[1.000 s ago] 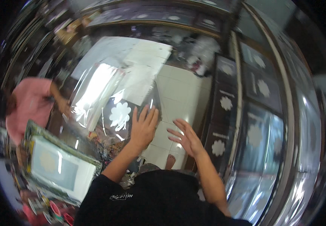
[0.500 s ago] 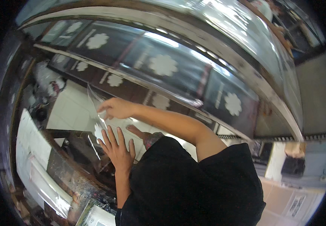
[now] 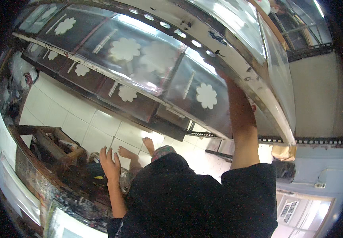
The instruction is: The person repeatedly picks up white decorative panels with flower cutouts from a workbench and places them onto a multi-tiered metal shelving unit. The person handles the panels one at a time, arranging them on the shelves.
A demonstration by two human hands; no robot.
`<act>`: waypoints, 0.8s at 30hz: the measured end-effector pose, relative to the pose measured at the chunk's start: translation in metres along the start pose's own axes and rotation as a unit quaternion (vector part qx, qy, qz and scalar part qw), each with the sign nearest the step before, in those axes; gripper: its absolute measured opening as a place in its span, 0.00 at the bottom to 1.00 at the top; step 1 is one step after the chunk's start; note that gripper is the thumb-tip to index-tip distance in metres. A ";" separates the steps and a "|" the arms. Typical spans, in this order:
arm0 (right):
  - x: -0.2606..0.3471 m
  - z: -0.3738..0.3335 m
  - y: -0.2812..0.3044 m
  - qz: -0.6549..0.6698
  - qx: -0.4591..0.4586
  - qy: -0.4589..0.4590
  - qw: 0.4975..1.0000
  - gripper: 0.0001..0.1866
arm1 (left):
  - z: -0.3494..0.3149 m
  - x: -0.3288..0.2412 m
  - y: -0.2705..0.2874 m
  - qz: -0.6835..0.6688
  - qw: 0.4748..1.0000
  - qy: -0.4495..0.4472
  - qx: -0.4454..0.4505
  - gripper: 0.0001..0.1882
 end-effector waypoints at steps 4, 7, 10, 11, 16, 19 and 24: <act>-0.086 -0.039 0.151 0.122 -0.185 -0.107 0.969 0.26 | -0.072 0.055 -0.094 -0.040 0.985 0.135 0.095 0.19; -0.123 -0.069 0.209 0.132 -0.256 -0.147 0.946 0.25 | -0.131 0.063 -0.147 -0.066 0.959 0.216 0.170 0.19; -0.150 -0.096 0.244 0.130 -0.293 -0.172 0.931 0.25 | -0.179 0.061 -0.183 -0.076 0.942 0.253 0.209 0.18; -0.157 -0.103 0.251 0.128 -0.302 -0.177 0.928 0.25 | -0.191 0.060 -0.194 -0.076 0.939 0.259 0.215 0.18; -0.181 -0.121 0.283 0.094 -0.325 -0.169 0.926 0.25 | -0.205 0.041 -0.217 -0.106 0.922 0.293 0.230 0.16; -0.190 -0.127 0.293 0.089 -0.334 -0.172 0.922 0.25 | -0.197 0.042 -0.224 -0.128 0.929 0.301 0.170 0.15; -0.187 -0.122 0.290 0.059 -0.300 -0.170 0.937 0.25 | -0.167 0.032 -0.219 -0.137 0.950 0.257 0.112 0.17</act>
Point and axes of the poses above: each hand's wrist, its own z-axis towards the middle knuckle, its own y-axis out of the back of the hand, x = y × z, the point moved 8 cm from there along z, towards the middle knuckle, and after that the axes turned 2 degrees about -y, right-handed, at the moved point
